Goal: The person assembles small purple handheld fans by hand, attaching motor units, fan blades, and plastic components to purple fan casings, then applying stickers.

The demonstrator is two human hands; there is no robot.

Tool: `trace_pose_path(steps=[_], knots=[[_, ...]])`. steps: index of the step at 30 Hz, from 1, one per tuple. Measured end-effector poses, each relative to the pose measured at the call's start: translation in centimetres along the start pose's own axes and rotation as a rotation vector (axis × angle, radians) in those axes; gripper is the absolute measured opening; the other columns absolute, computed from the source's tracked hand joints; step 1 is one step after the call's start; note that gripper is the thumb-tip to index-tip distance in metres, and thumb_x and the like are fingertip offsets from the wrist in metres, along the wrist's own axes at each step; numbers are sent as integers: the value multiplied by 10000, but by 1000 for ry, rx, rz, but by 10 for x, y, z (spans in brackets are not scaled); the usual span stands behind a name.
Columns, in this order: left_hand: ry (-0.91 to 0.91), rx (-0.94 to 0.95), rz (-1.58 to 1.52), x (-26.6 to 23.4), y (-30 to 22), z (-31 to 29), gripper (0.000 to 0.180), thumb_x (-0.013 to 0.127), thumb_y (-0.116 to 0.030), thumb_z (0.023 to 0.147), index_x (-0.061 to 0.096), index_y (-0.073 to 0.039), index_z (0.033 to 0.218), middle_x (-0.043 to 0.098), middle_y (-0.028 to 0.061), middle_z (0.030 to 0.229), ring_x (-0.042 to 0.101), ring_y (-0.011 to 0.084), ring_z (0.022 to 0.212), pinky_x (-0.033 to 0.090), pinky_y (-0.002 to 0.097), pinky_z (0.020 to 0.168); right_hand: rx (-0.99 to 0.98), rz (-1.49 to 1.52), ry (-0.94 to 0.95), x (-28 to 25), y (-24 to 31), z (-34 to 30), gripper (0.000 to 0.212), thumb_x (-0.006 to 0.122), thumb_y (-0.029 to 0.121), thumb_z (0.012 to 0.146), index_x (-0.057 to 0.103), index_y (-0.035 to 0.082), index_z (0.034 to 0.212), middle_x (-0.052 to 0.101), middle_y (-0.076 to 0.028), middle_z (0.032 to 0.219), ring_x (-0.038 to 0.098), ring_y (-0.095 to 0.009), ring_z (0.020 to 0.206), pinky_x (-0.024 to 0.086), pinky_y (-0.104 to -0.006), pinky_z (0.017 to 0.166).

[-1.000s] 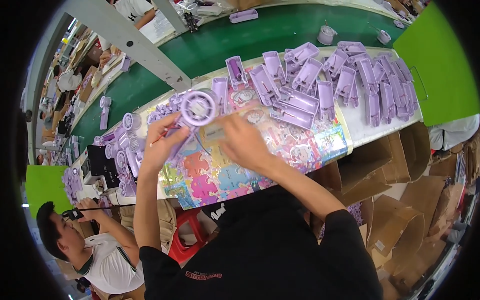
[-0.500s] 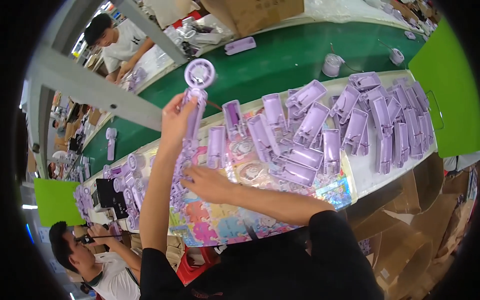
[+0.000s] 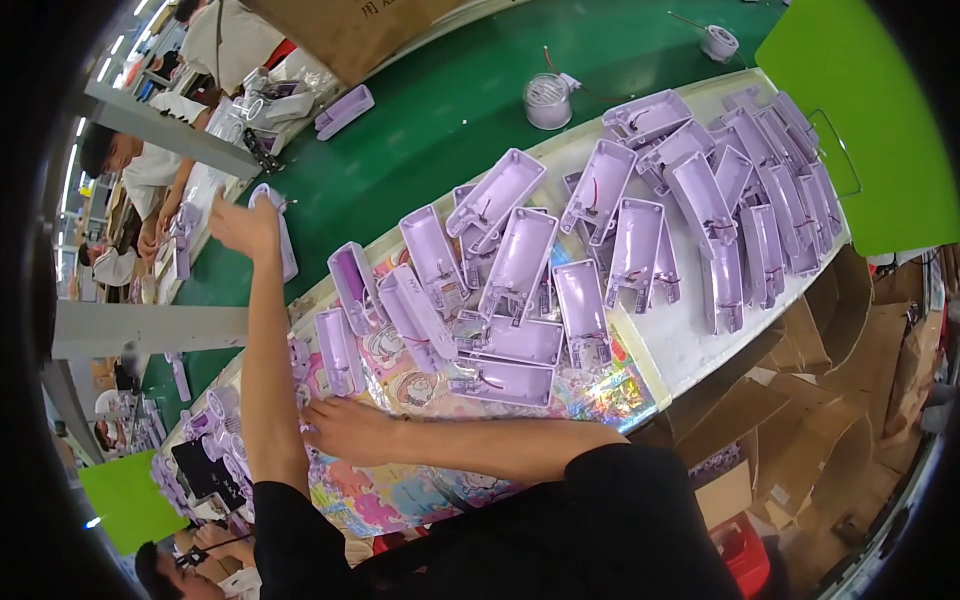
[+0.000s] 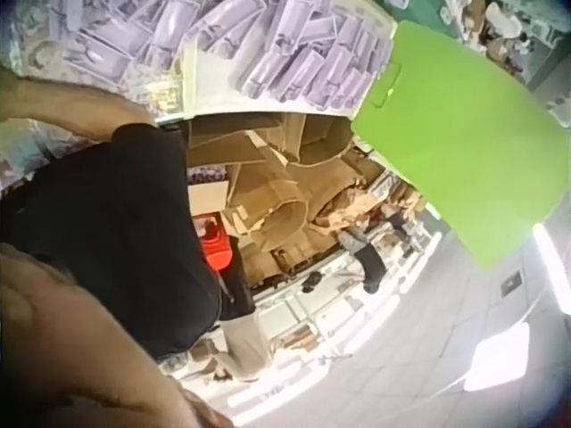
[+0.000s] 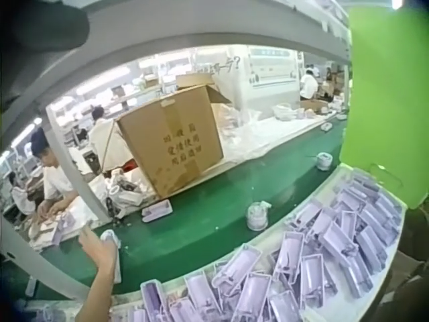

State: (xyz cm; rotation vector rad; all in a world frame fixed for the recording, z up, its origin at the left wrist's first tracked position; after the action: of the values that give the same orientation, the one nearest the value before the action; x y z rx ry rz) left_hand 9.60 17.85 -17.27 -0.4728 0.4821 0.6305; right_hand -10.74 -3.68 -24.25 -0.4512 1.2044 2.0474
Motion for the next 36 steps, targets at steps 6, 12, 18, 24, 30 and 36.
trace_pose_path(steps=[6, 12, 18, 24, 30, 36], knots=[[331, 542, -155, 61, -120, 9, 496, 710, -174, 744, 623, -132, 1231, 583, 128, 1291, 517, 368, 1236, 434, 514, 1021, 21, 48, -32, -4, -3, -2, 304, 621, 112, 797, 623, -20, 1071, 550, -243, 1272, 566, -365, 1191, 495, -444, 974], [606, 783, 78, 127, -129, -20, 302, 720, -249, 853, 701, -150, 1137, 561, 108, 1348, 482, 322, 1305, 384, 499, 1099, 8, 26, -12, -4, 0, 0, 221, 614, 122, 809, 619, -18, 980, 563, -217, 1209, 586, -343, 1138, 525, -404, 913], [881, 664, 93, 124, -135, -24, 246, 726, -311, 863, 709, -144, 1042, 681, 127, 1078, 618, 332, 1143, 453, 493, 1027, -1, 18, -50, -6, -2, -2, 231, 612, 133, 826, 629, -12, 1005, 560, -207, 1240, 566, -342, 1194, 512, -405, 957], [882, 556, -191, -13, -137, -26, 377, 720, -357, 840, 673, -79, 1089, 693, 208, 831, 682, 386, 778, 522, 463, 712, -15, 92, -35, -5, -2, -1, 337, 671, 135, 751, 631, 1, 1059, 552, -194, 1237, 548, -327, 1177, 500, -408, 969], [955, 529, -262, -115, -111, -73, 368, 723, -280, 847, 651, -17, 1094, 684, 238, 915, 675, 436, 852, 532, 508, 746, -65, 31, -56, -8, 2, -1, 361, 687, 139, 729, 628, 4, 1058, 570, -178, 1167, 557, -322, 1149, 498, -412, 955], [1026, 542, -189, -135, -94, -107, 462, 755, -346, 849, 646, -15, 1152, 647, 240, 1050, 674, 442, 871, 540, 507, 749, -36, 30, -70, -11, 2, -1, 293, 604, 137, 819, 626, -2, 1077, 588, -167, 1160, 602, -321, 1116, 511, -427, 928]])
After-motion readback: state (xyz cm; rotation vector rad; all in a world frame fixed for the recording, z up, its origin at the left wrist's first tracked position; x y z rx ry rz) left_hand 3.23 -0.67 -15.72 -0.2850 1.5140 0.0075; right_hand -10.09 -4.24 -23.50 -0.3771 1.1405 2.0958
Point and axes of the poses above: each hand's wrist, its own z-axis towards the middle knuckle, its own x-axis out of the palm, y = z × x, the point moved 9 cm from there along z, towards the middle knuckle
